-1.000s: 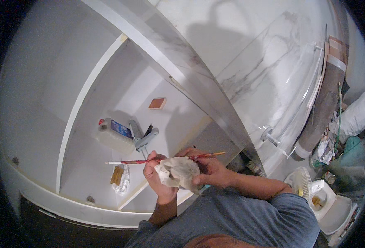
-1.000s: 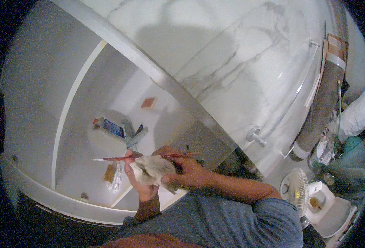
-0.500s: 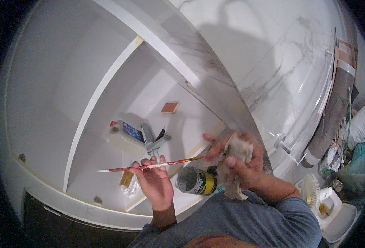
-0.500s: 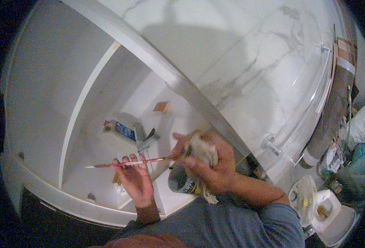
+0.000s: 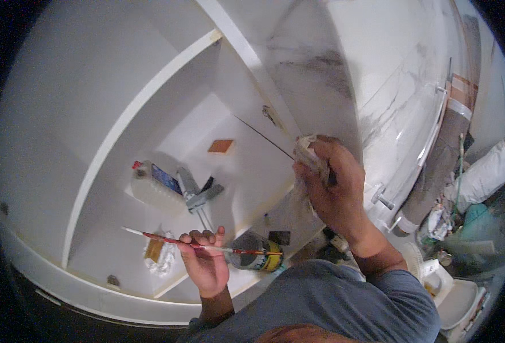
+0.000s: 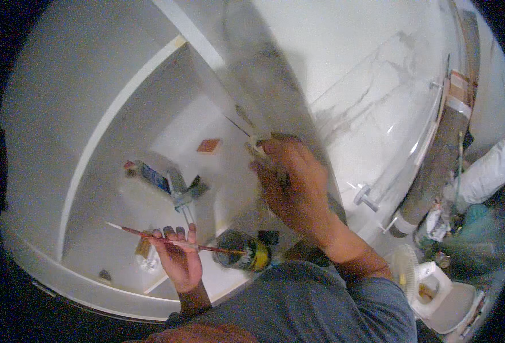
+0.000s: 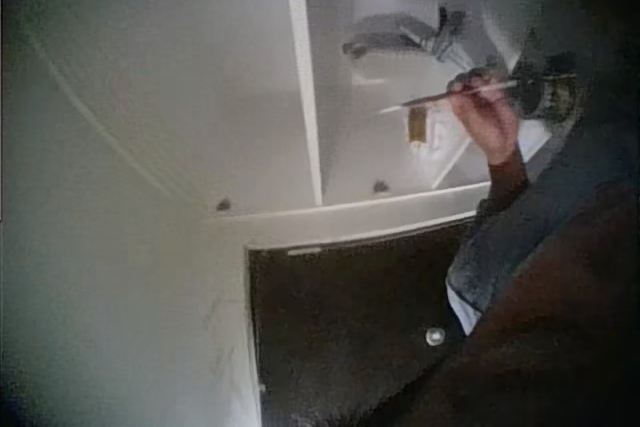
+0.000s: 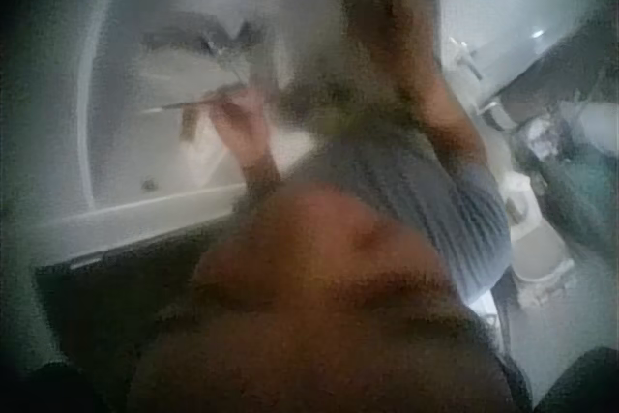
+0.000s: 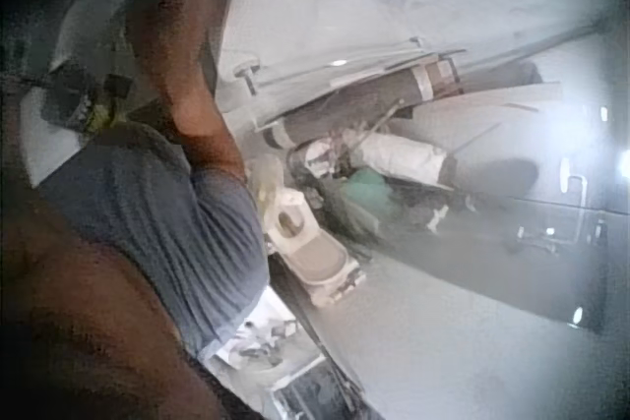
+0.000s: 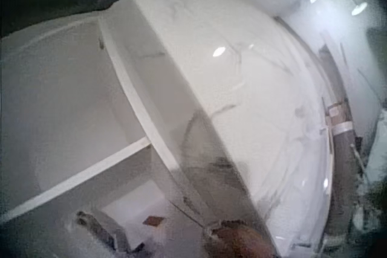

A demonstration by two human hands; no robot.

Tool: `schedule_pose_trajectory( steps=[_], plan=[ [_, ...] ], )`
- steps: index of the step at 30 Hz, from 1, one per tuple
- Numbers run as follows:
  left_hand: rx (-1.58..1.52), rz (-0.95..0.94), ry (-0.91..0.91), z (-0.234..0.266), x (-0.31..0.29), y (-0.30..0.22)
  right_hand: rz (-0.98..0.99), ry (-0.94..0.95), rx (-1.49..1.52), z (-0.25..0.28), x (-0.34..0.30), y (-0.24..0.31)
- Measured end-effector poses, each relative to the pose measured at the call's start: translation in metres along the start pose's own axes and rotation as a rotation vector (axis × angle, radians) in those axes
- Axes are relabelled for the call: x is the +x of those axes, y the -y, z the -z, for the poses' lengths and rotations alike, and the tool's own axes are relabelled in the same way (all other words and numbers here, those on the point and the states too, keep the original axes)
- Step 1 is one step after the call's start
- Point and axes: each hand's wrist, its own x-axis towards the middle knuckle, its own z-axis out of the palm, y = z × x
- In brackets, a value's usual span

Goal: The person washes hands at a sink, then uses a paintbrush to apply white paint to the edges of a bathroom vanity cabinet. They repeatedly dip the brush into a paint can and wipe excess paint with a cloth while painting the cabinet trim.

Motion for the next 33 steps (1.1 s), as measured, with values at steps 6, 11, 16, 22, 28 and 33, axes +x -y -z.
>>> schedule_pose_trajectory(
  steps=[6, 11, 16, 22, 28, 33],
  plan=[
    [-0.081, -0.014, -0.068, 0.029, -0.005, -0.003, -0.156, -0.074, -0.236, -0.025, 0.029, 0.004],
    [-0.038, -0.073, 0.037, 0.068, -0.015, -0.017, 0.013, -0.052, -0.407, -0.049, 0.062, 0.006],
    [-0.019, -0.049, -0.073, 0.086, -0.026, -0.008, 0.167, 0.028, -0.662, -0.056, 0.091, 0.011],
    [-0.005, 0.007, -0.077, 0.101, -0.029, -0.010, 0.317, 0.038, -0.860, -0.062, 0.111, 0.012],
    [0.057, -0.011, -0.098, 0.107, -0.025, -0.010, 0.345, 0.099, -0.923, -0.069, 0.114, 0.008],
    [-0.046, 0.090, -0.073, 0.117, -0.027, -0.011, 0.356, 0.159, -1.013, -0.069, 0.111, 0.002]
  ],
)
